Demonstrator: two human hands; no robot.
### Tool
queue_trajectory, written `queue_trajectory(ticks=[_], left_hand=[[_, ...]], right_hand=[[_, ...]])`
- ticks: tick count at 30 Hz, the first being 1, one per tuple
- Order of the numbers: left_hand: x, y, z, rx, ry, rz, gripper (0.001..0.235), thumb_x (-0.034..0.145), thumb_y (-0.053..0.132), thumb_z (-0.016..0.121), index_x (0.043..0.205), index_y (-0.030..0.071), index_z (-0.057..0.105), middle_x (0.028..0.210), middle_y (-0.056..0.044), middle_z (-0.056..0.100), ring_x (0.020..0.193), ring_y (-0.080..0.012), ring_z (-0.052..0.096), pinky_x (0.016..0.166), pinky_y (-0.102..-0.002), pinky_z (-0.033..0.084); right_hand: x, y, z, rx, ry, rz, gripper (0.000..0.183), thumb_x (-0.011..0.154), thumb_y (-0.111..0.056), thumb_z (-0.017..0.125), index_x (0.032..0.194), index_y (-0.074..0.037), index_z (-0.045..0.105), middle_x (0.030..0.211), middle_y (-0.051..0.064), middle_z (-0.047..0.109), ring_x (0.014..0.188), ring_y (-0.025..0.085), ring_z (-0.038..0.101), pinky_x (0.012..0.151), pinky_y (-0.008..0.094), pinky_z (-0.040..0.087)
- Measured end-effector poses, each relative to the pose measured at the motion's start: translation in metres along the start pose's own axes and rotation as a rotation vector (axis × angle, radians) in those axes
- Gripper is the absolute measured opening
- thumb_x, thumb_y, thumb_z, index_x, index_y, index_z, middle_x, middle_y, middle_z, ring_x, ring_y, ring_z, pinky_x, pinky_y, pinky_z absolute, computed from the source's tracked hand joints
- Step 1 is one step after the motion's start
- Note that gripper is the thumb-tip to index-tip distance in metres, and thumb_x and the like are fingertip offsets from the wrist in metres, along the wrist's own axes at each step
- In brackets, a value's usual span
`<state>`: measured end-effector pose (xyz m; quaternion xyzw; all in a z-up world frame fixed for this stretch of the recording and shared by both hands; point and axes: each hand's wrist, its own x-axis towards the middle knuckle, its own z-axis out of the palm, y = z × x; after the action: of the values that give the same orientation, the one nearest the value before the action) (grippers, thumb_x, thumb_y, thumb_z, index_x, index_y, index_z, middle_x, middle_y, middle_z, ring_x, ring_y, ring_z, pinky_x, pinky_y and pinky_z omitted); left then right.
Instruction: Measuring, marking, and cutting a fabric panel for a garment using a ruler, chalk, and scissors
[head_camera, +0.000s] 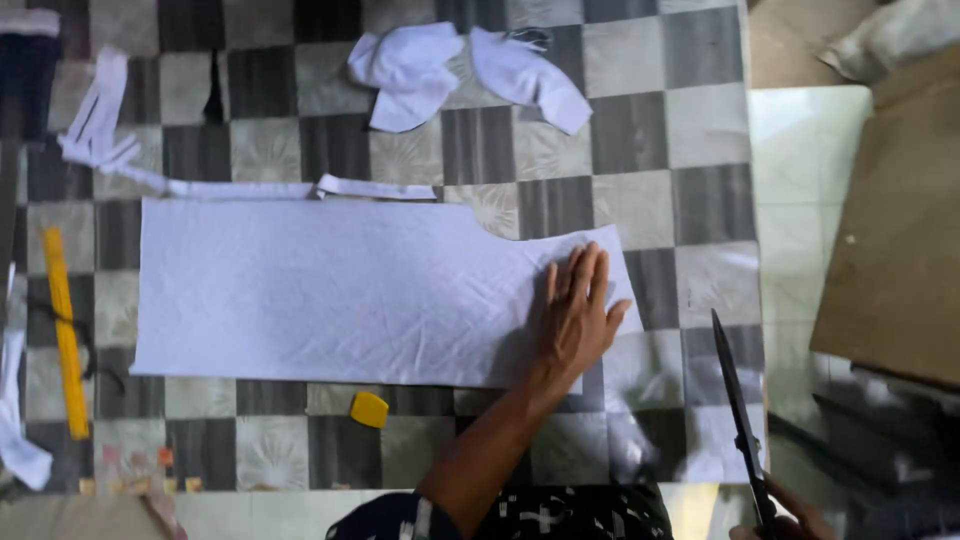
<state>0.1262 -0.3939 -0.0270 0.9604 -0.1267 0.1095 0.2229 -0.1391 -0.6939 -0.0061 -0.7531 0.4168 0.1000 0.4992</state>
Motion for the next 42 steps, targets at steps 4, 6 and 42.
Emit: queue_trajectory(ticks=[4,6,42], left_hand=[[-0.015,0.029,-0.035,-0.139,0.05,-0.109,0.056,0.099,0.031,0.066,0.145,0.001,0.055,0.152,-0.017,0.051,0.141,-0.0331,0.049,0.115,-0.056,0.037],[-0.021,0.045,-0.041,-0.155,0.112,-0.173,0.051,0.097,0.026,0.066,0.141,0.0,0.058,0.147,-0.018,0.055,0.134,-0.0336,0.054,0.111,-0.055,0.04],[-0.026,0.144,0.044,0.138,0.317,-0.703,0.029,0.104,0.025,0.06,0.126,0.01,0.071,0.125,-0.006,0.066,0.101,-0.025,0.064,0.096,-0.045,0.056]], right_hand=[[0.142,0.029,-0.05,0.163,-0.384,0.541,0.08,0.091,0.022,0.052,0.158,-0.021,0.049,0.107,0.03,0.054,0.082,0.041,0.053,0.089,0.047,0.042],[0.164,-0.048,-0.04,0.16,-0.496,0.671,0.079,0.097,0.023,0.045,0.161,-0.025,0.045,0.116,0.031,0.051,0.087,0.044,0.051,0.094,0.049,0.042],[0.286,-0.37,0.046,-1.319,-0.735,-0.357,0.091,0.057,-0.01,0.096,0.142,-0.031,0.069,0.124,-0.005,0.078,0.109,0.013,0.072,0.09,0.034,0.056]])
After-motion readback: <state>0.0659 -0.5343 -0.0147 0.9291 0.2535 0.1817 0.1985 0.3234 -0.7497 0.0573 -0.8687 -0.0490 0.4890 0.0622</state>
